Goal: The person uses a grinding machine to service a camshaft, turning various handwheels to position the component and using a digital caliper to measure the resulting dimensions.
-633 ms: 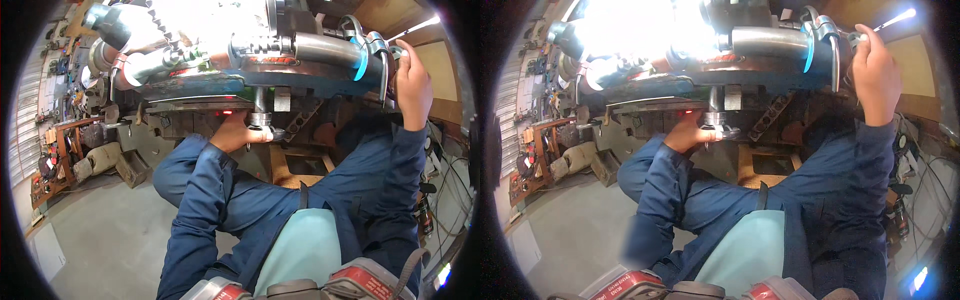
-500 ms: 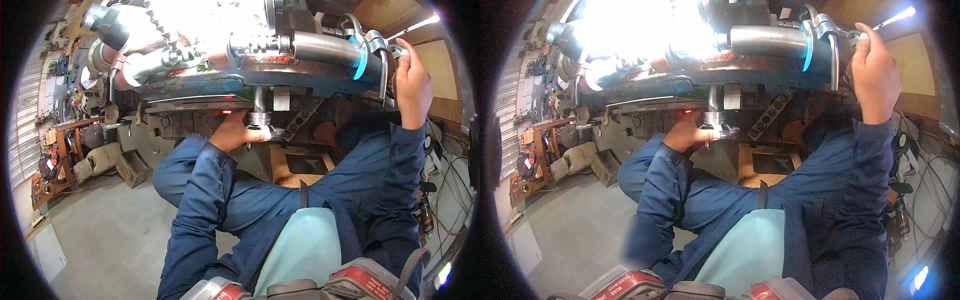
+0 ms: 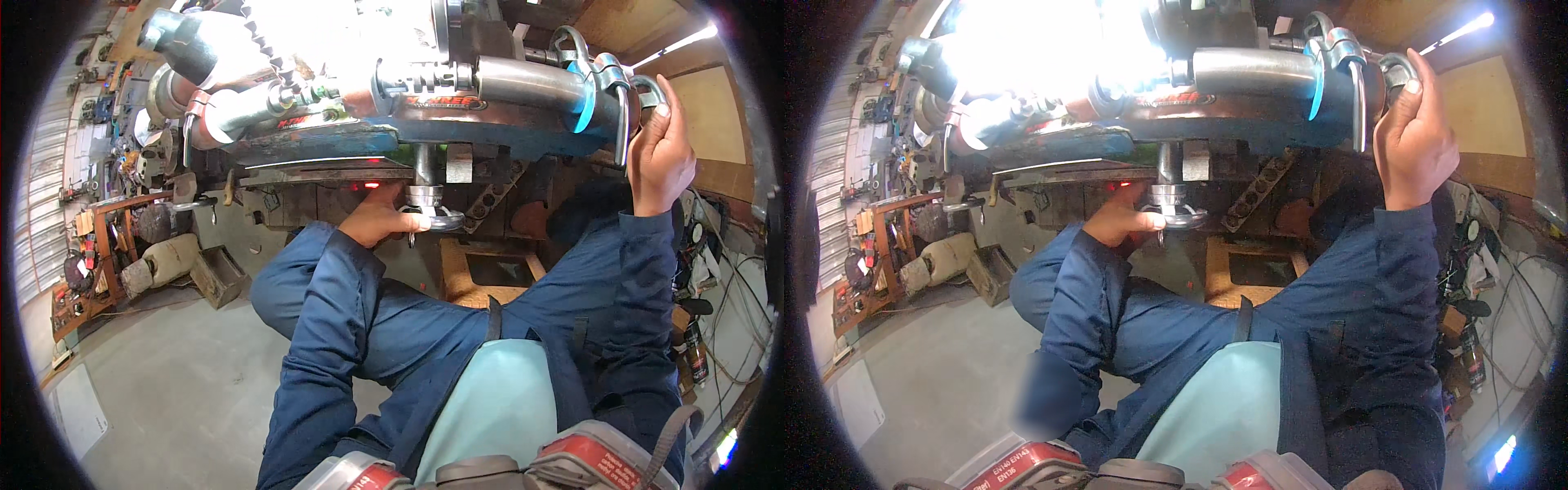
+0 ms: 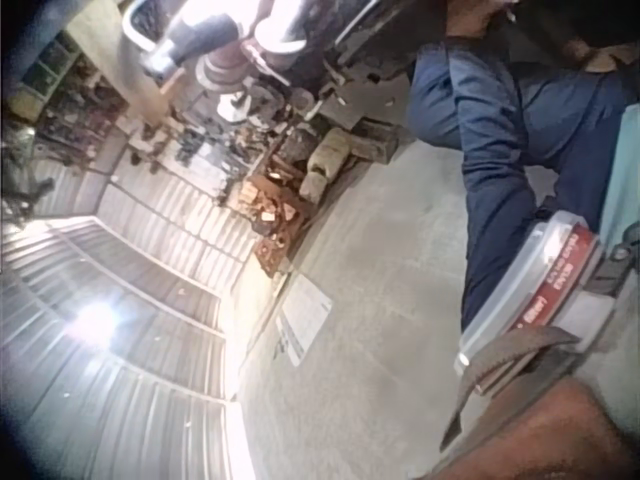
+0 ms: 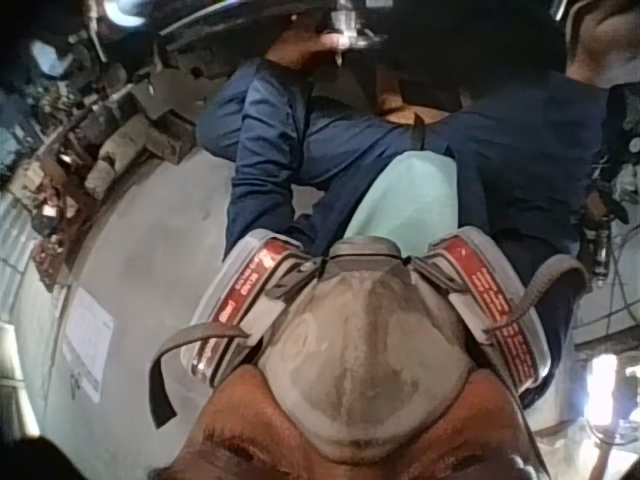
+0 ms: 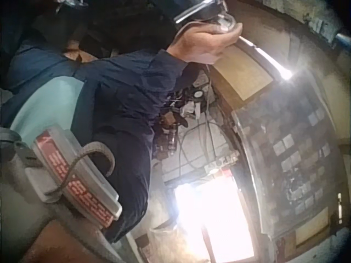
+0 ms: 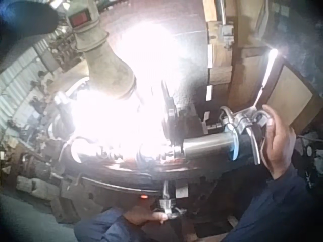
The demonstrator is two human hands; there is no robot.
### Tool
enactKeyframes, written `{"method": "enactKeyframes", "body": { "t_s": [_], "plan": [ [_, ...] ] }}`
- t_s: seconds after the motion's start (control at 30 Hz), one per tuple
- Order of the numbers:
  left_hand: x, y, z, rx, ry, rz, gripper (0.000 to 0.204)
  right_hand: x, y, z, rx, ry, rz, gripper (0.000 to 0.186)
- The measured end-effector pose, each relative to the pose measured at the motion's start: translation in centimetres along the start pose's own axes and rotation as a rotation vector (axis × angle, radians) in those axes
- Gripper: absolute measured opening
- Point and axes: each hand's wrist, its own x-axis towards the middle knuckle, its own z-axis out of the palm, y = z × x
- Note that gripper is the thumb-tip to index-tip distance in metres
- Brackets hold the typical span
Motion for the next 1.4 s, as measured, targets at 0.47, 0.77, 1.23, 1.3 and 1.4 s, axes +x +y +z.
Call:
{"method": "enactKeyframes", "body": {
  "t_s": [0.47, 0.77, 1.23, 1.3, 1.4],
  "plan": [
    [-12.4, 17.5, -6.5, 0.732, 1.016, 0.725, 0.026, 3.6, -0.3, -1.5, -0.062, -0.403, 0.115, 0.031],
    [-6.1, 20.6, -18.3, 1.110, 0.879, 0.628, 0.031, 7.0, 0.7, -0.4, -0.017, -0.668, 0.039, 0.033],
    [-5.5, 20.7, -20.7, 1.282, 0.888, 0.595, 0.026, 13.9, 4.1, 6.3, -0.159, -1.544, -0.264, 0.049],
    [-5.0, 20.7, -20.7, 1.286, 0.868, 0.565, 0.029, 14.3, 5.4, 8.1, -0.155, -1.634, -0.206, 0.052],
    [-4.8, 20.4, -20.7, 1.270, 0.854, 0.649, 0.042, 14.3, 5.2, 8.2, -0.134, -1.711, -0.236, 0.057]
  ]
}}
